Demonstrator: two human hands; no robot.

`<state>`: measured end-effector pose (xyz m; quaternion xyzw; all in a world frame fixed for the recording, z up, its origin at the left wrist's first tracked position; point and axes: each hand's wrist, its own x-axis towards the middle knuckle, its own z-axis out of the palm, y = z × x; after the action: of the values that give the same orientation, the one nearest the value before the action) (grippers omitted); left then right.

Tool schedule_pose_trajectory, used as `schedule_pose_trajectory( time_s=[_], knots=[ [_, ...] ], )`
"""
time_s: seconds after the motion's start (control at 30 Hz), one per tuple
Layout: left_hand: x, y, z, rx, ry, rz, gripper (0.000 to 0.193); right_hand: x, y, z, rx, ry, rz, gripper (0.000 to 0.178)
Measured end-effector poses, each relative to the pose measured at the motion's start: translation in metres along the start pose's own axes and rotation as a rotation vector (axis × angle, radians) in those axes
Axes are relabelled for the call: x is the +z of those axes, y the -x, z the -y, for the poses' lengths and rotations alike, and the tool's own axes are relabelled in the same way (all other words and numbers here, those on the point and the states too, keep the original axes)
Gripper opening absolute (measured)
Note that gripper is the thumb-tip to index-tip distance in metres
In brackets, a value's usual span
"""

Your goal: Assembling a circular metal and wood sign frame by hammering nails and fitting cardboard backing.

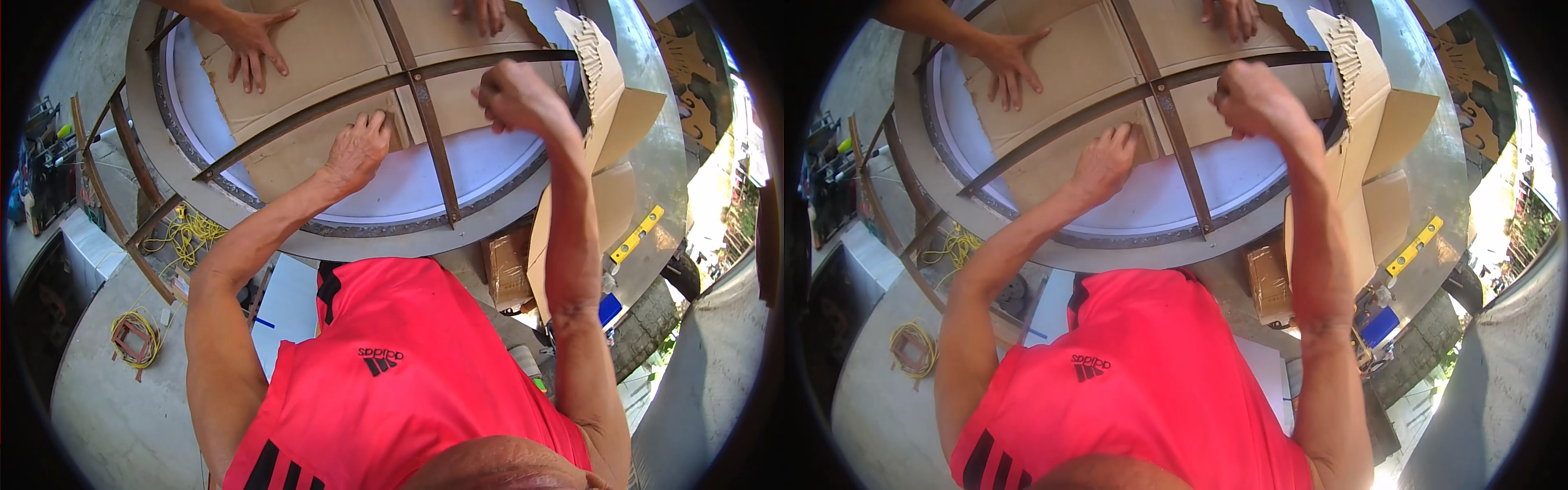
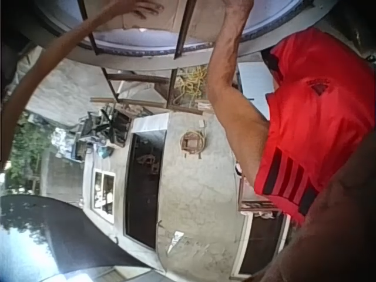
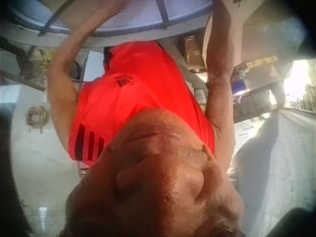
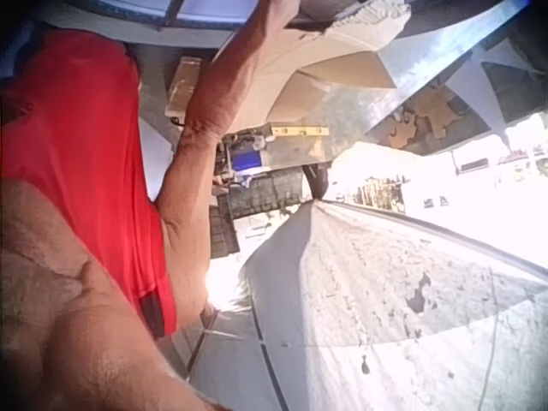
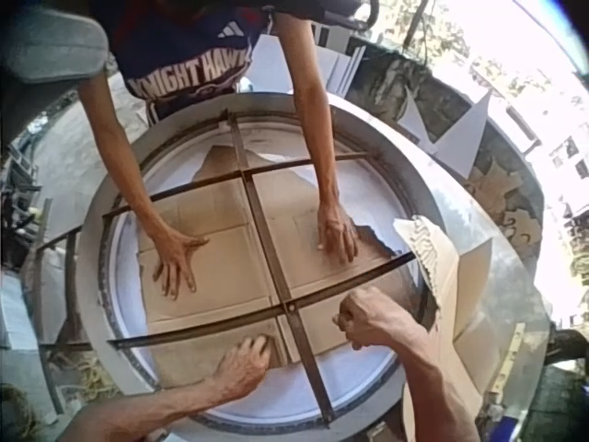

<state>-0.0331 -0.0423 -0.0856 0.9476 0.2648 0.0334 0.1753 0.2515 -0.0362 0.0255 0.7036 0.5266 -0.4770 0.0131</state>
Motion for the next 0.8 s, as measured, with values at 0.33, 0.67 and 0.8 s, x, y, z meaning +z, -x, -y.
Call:
schedule_pose_trajectory(
  time_s=[0.33,0.67,0.8],
  knots=[
    [0.019,-0.004,-0.008,0.069,-0.013,-0.112,0.019,0.107,0.024,-0.014,0.159,0.156,-0.336,0.017],
    [0.049,0.002,-0.02,0.032,-0.115,0.012,0.037,0.17,-0.042,-0.066,0.7,-0.466,-0.931,0.048],
    [0.042,0.004,-0.018,0.046,-0.109,-0.188,0.039,0.163,-0.044,-0.098,0.574,-1.315,-0.821,0.036]
  ],
)
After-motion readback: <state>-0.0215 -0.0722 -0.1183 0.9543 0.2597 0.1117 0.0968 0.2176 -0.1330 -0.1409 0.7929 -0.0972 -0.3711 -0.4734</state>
